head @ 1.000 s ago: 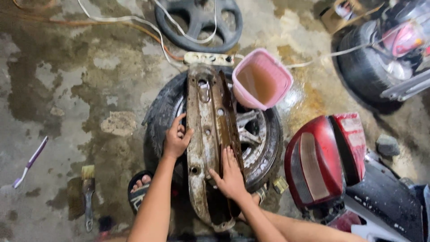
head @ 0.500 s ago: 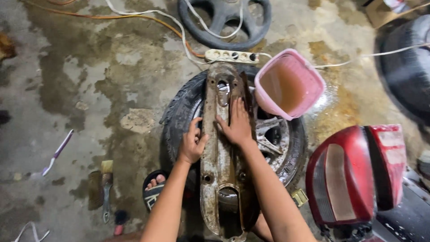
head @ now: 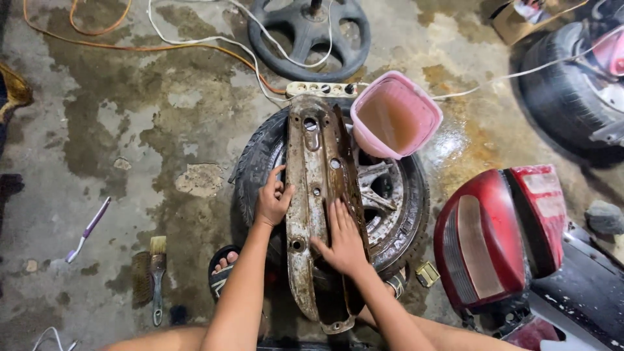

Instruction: Manual sanding of a metal valve cover using sandpaper and water to prepare the surface.

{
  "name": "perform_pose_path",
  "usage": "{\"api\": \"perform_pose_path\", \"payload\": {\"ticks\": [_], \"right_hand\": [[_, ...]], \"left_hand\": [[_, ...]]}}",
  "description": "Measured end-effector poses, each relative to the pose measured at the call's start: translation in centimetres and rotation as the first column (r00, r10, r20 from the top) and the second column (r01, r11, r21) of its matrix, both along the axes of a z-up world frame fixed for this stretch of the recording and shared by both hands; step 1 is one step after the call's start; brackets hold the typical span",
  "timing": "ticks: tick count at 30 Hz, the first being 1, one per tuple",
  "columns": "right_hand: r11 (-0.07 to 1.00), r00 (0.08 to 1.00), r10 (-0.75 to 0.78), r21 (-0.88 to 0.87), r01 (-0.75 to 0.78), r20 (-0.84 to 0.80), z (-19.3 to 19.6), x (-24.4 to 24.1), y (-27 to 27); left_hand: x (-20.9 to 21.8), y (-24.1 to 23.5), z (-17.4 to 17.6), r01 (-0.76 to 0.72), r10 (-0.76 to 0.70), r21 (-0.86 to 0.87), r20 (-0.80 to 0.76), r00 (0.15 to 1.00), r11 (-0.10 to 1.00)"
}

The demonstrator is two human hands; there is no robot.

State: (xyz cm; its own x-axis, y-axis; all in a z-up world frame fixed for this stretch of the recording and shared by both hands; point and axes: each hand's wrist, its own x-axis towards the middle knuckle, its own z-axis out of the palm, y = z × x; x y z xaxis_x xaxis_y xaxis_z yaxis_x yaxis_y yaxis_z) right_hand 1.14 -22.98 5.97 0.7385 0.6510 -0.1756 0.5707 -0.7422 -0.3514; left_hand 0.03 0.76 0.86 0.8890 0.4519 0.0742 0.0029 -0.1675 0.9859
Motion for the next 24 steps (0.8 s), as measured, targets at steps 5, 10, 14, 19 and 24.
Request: {"api": "perform_pose_path", "payload": {"ticks": [5, 10, 14, 19, 24], "right_hand": [[0.999, 0.996, 0.034, 0.033, -0.036, 0.077, -0.5, -3.3, -3.0], [0.992, 0.978, 0.090, 0.074, -0.105, 0.187, -2.3, -0.6, -1.9], [0.995, 0.985, 0.094, -0.039, -0.089, 0.145, -3.5, 2.9, 0.9], [0.999, 0.988, 0.015, 0.048, -0.023, 0.156, -3.2, 9.8, 6.0], [0.982, 0.995, -0.083, -0.167, 0.091, 0.052, -4.2, 14.1, 8.8]], "left_hand": [[-1.1, -0.1, 0.2, -0.007, 0.008, 0.055, -0.024, 1.000, 0.998], [-1.1, 0.6, 1.5, 0.016, 0.002, 0.095, -0.180, 0.984, 0.995], [-1.7, 0.3, 1.4, 0.023, -0.007, 0.083, -0.192, 0.981, 0.996], [-1.1, 0.5, -1.2, -0.002, 0.013, 0.156, -0.072, 0.997, 0.988], [-1.3, 0.6, -1.6, -0.019, 0.018, 0.175, 0.008, 1.000, 0.984]]}}
